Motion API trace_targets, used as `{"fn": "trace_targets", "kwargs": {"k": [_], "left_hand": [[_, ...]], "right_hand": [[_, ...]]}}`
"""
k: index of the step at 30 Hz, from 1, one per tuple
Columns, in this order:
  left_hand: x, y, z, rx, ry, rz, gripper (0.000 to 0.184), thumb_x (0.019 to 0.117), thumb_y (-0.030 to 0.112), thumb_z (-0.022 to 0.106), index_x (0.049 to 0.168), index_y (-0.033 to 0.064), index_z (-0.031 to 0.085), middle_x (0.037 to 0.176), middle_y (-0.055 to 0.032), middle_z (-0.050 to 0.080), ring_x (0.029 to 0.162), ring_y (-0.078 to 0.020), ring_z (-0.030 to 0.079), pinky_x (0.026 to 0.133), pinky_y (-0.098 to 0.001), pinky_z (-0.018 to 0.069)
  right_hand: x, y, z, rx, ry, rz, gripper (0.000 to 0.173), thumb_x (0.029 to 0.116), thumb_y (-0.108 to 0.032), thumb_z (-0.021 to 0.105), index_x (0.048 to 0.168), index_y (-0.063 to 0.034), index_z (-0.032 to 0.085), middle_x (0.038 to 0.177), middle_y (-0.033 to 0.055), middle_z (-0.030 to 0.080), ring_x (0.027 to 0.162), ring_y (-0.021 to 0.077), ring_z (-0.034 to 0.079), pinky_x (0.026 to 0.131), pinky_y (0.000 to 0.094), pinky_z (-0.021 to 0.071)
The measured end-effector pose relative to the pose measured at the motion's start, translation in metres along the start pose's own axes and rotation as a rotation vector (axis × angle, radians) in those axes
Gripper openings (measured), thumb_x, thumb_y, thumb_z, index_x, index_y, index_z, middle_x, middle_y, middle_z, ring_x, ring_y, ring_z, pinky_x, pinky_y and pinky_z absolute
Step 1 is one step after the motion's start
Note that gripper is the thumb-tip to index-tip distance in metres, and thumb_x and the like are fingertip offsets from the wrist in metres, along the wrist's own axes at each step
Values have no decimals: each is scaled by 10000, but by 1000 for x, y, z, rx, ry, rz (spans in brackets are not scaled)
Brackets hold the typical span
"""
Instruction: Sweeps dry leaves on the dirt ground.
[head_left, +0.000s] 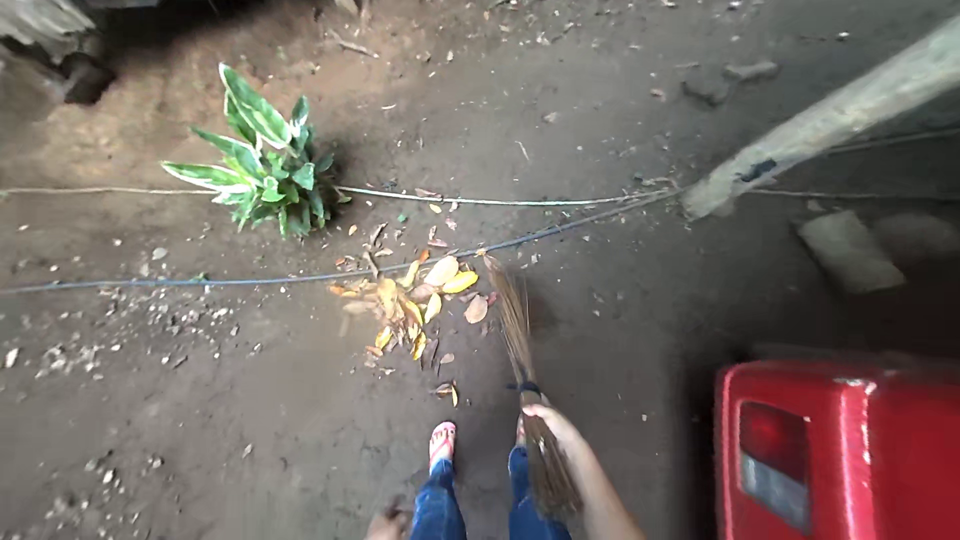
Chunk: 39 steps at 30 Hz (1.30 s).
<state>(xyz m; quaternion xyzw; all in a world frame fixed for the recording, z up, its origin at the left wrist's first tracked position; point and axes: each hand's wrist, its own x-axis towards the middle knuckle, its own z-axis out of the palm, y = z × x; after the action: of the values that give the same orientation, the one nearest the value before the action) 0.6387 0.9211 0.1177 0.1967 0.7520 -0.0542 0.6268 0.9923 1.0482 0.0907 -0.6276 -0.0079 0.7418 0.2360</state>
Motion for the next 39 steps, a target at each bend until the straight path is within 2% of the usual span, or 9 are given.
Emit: {"fn": "trace_targets", "kwargs": {"k": [3, 6, 10, 14, 19, 24, 30, 33, 39], "left_hand": [[-18, 53, 63, -200, -140, 163, 541, 1023, 208, 605, 1504, 30, 434, 1320, -225, 618, 1163, -340, 627, 975, -518, 518], [-58, 92, 112, -340, -287, 284, 819, 950, 247, 650, 1603, 36, 202, 1458, -247, 509, 1283, -379, 549, 1020, -554, 486], [-101, 95, 158, -664, 4, 314, 1103, 842, 137, 732, 1608, -14, -47, 1558, -360, 312, 1384, -398, 459, 1137, -489, 419], [-66, 59, 170, -968, 426, -72, 906, 902, 114, 737, 1588, -11, 159, 1410, -338, 488, 1236, -415, 553, 1024, -546, 484], [28, 113, 147, -812, 275, -107, 652, 870, 164, 758, 1422, -12, 458, 1213, -259, 625, 1079, -344, 631, 892, -521, 533], [65, 223, 132, -503, -62, 262, 937, 823, 116, 775, 1587, 60, 235, 1421, -252, 531, 1256, -332, 579, 1045, -493, 493], [-3, 181, 141, -686, -171, 382, 1078, 855, 102, 727, 1632, 93, -20, 1360, -300, 561, 1150, -300, 643, 995, -446, 523], [-51, 132, 184, -811, -15, 198, 1048, 796, 164, 759, 1613, 36, 116, 1486, -306, 435, 1311, -373, 524, 1083, -514, 462], [-64, 129, 225, -894, 100, -166, 588, 900, 185, 718, 1364, -85, 477, 1194, -247, 620, 1078, -313, 615, 928, -495, 513]], "right_hand": [[-43, -7, -13, -257, -52, -57, 1048, 794, 66, 690, 1629, -144, 92, 1322, 252, 545, 1033, 316, 641, 844, 467, 570], [-72, 19, 3, -447, -119, -33, 1248, 655, 108, 804, 1626, -69, 41, 1541, 325, 351, 1344, 423, 486, 1061, 558, 475], [-84, 57, 31, -667, -425, 121, 679, 993, -113, 576, 1557, 66, 244, 1465, 280, 479, 1314, 311, 526, 1103, 466, 437], [-45, 106, 71, -986, -643, 163, 352, 1040, -163, 538, 1318, 43, 601, 1317, 224, 623, 1243, 291, 579, 1093, 471, 430], [23, 60, 86, -1194, -473, 84, 391, 1071, -204, 489, 1371, 28, 584, 1388, 223, 597, 1309, 296, 557, 1130, 465, 409], [58, -6, 66, -585, -23, -189, 435, 1048, -75, 514, 1461, 53, 462, 1399, 242, 568, 1275, 268, 570, 1097, 411, 447], [-9, 11, 54, -458, -87, -178, 947, 886, 28, 632, 1620, -28, 36, 1510, 282, 405, 1317, 302, 514, 1090, 442, 449], [-57, 28, 32, -618, -262, -47, 759, 916, 7, 635, 1565, 36, 241, 1477, 227, 492, 1326, 226, 532, 1127, 371, 438], [-44, 42, -8, -948, -393, 174, 371, 1024, -50, 546, 1375, 70, 550, 1310, 221, 634, 1217, 259, 602, 1098, 412, 436]]}}
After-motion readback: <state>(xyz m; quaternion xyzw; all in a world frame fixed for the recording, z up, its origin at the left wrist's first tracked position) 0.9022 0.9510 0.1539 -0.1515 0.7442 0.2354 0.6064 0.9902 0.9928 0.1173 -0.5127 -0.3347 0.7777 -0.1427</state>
